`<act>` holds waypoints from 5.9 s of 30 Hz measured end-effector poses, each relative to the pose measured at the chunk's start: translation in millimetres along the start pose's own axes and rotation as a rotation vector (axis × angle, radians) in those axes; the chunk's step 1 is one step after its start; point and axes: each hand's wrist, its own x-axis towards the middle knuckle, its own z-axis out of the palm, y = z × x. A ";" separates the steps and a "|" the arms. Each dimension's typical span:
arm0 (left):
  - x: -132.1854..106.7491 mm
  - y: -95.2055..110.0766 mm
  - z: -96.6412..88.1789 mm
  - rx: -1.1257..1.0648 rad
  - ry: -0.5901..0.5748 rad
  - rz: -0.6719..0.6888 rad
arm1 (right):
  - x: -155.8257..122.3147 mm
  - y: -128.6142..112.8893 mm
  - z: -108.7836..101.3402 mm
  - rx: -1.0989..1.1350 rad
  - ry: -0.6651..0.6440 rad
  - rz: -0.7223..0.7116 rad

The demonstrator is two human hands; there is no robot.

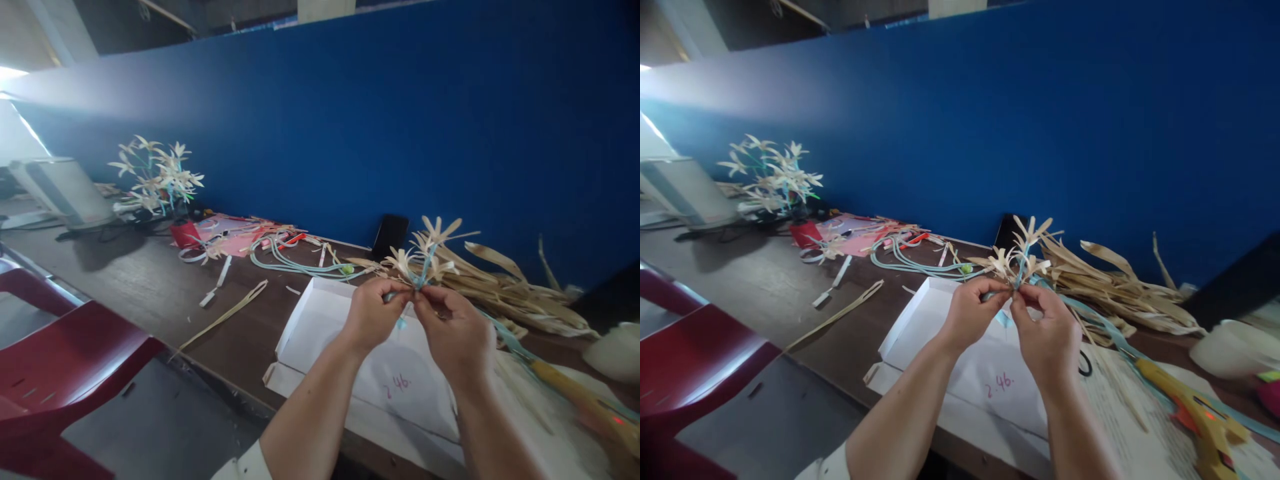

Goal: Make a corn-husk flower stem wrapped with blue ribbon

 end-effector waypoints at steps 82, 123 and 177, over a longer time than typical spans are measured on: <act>-8.1 3.6 5.6 0.323 0.146 0.277 | 0.2 -0.9 -1.5 0.122 0.003 0.093; -10.3 8.2 6.0 0.289 0.084 0.203 | 3.4 3.4 -0.3 0.027 0.057 0.035; -0.3 -8.0 -3.0 0.328 0.144 0.098 | 8.1 25.8 -0.4 -0.083 0.163 -0.036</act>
